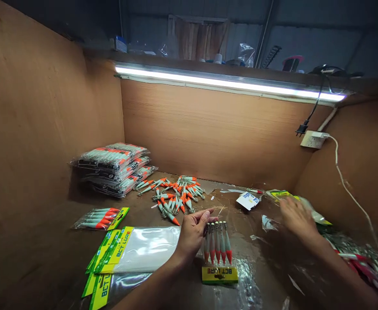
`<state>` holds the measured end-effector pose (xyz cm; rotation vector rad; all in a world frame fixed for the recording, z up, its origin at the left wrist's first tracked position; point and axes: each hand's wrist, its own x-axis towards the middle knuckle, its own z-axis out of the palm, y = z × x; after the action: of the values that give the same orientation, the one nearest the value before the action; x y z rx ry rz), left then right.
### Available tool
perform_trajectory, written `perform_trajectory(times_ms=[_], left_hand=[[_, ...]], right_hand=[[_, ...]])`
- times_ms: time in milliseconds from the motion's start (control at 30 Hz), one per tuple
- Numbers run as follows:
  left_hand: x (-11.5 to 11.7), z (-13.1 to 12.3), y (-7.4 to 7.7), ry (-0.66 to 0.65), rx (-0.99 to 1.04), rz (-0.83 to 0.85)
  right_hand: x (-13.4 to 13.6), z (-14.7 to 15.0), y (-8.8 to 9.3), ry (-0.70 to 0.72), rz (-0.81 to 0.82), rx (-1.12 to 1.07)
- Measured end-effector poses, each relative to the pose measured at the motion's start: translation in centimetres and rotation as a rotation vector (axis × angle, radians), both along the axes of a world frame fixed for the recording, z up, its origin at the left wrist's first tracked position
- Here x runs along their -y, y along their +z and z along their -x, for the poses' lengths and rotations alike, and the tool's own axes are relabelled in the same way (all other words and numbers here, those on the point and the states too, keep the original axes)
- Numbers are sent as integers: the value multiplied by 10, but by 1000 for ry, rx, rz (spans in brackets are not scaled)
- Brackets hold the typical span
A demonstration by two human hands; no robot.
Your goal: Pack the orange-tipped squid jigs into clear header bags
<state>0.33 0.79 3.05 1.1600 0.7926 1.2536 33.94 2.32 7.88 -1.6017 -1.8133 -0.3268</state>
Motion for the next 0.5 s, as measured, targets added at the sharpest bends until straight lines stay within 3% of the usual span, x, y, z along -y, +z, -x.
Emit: perform_trajectory(times_ms=[100, 267, 367, 500], left_hand=[[1, -2, -1, -23, 12, 5], [2, -4, -3, -59, -13, -27], [-2, 1, -3, -70, -50, -26], [-6, 9, 1, -154, -219, -3]], right_hand=[[20, 27, 3, 157, 103, -165], [34, 116, -8, 567, 607, -652], [30, 140, -18, 632, 647, -800], [25, 137, -29, 650, 687, -896]])
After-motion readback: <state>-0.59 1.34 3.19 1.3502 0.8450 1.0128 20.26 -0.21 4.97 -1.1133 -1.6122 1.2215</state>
